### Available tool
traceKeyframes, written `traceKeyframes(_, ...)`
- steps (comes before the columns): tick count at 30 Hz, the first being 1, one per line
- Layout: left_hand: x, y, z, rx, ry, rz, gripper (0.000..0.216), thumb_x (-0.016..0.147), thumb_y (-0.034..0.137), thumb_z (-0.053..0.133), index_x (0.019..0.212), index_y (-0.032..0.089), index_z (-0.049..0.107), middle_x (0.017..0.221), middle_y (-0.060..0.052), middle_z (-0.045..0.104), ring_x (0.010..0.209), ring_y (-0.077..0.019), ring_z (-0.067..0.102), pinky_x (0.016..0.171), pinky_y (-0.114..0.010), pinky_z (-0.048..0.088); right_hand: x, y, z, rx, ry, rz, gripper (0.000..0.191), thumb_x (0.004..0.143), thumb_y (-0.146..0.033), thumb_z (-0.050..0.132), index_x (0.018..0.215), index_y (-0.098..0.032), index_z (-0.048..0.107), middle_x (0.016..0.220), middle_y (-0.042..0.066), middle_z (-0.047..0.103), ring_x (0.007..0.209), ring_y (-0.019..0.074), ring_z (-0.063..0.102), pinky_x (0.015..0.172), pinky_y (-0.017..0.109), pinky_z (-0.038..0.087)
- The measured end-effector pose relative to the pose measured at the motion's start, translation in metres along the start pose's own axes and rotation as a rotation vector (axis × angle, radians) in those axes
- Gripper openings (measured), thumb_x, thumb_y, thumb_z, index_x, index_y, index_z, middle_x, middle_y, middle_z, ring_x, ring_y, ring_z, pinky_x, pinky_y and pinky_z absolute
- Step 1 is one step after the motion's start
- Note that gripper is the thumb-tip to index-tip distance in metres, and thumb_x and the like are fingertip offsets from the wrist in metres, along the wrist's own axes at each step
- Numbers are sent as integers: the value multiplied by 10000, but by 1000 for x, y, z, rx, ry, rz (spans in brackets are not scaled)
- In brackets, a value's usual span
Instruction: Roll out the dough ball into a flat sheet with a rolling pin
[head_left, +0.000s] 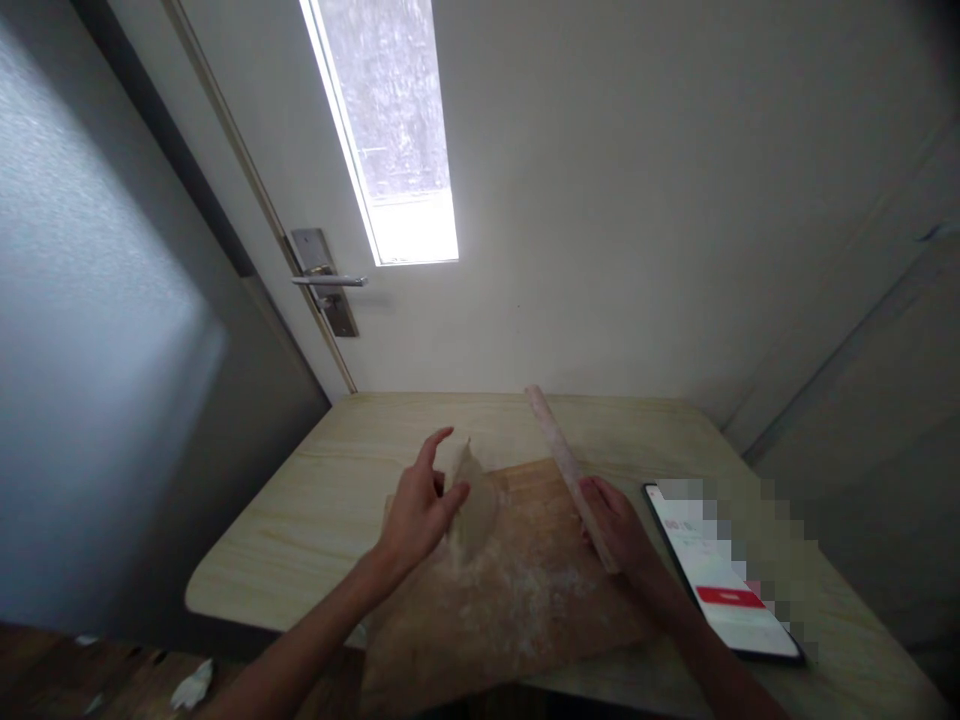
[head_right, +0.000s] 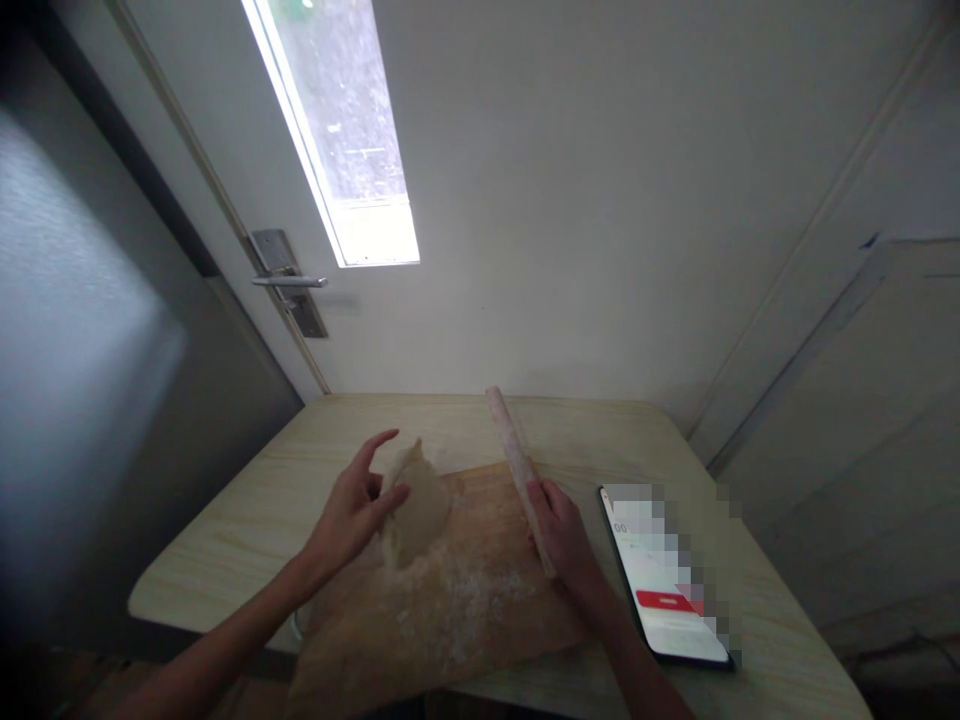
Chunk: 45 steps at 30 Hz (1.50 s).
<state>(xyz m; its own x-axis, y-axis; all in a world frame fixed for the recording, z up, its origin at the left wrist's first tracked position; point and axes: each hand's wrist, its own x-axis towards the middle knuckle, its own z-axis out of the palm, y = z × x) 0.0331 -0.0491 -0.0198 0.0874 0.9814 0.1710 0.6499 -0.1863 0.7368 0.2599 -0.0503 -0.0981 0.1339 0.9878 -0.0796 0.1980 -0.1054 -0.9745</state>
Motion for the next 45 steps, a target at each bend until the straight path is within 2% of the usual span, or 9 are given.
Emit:
traceKeyframes(5,2,36,-20,529,-17,193,538,710,194,435,1229,186,291,483,47,488,518,-144,499,529,-251,352,-3,-9,0,-57,4,-46,333,731,-502,361,686,-184,449,542,-32,452,451,104,463,415,223,373)
traceKeyframes(11,12,22,6,312,-470,332,519,726,321,502,1202,188,344,806,-43,617,730,-166,563,654,-282,413,-2,-5,0,-56,25,-36,327,743,-494,348,677,-187,437,518,-40,433,432,103,446,410,227,359)
traceKeyframes(15,26,8,11,272,-658,585,723,588,377,640,1226,241,330,1281,-89,358,1162,-237,325,919,-375,280,-2,-2,0,-44,29,-68,324,743,-492,357,688,-186,449,529,-35,449,441,106,446,402,225,352)
traceKeyframes(18,28,-6,19,348,-749,792,784,586,444,620,1261,250,273,1348,-77,228,1235,-259,152,980,-435,146,-1,-1,1,-31,34,-56,320,736,-493,365,681,-189,451,508,-40,444,422,107,446,391,227,348)
traceKeyframes(23,15,-29,40,446,-646,863,739,654,539,500,1274,224,251,1351,-101,207,1233,-283,142,982,-465,108,-1,-2,2,-21,46,-54,324,726,-496,367,666,-189,452,504,-43,443,421,108,450,402,232,352)
traceKeyframes(31,-10,-17,89,609,-232,345,691,755,556,313,1289,133,200,1351,-179,152,1225,-348,82,934,-551,132,1,3,2,-18,35,-47,333,729,-509,366,690,-188,445,533,-34,455,435,113,468,405,230,372)
traceKeyframes(33,-1,-14,84,591,-300,355,706,745,579,304,1290,142,202,1351,-187,139,1223,-354,79,925,-547,156,1,2,2,-21,56,-51,333,725,-513,374,679,-190,444,533,-32,450,438,111,463,403,226,374)
traceKeyframes(38,42,-27,49,487,-655,694,615,741,546,375,1273,271,235,1359,-95,179,1233,-269,144,967,-446,170,-2,-1,2,-15,53,-51,334,722,-513,377,661,-191,442,520,-37,433,420,102,445,387,221,369)
traceKeyframes(45,46,-42,54,412,-513,777,560,773,451,392,1271,234,252,1338,-75,253,1219,-224,213,976,-383,203,1,4,1,-22,58,-63,335,726,-509,380,687,-185,454,533,-31,451,439,104,454,399,220,375)
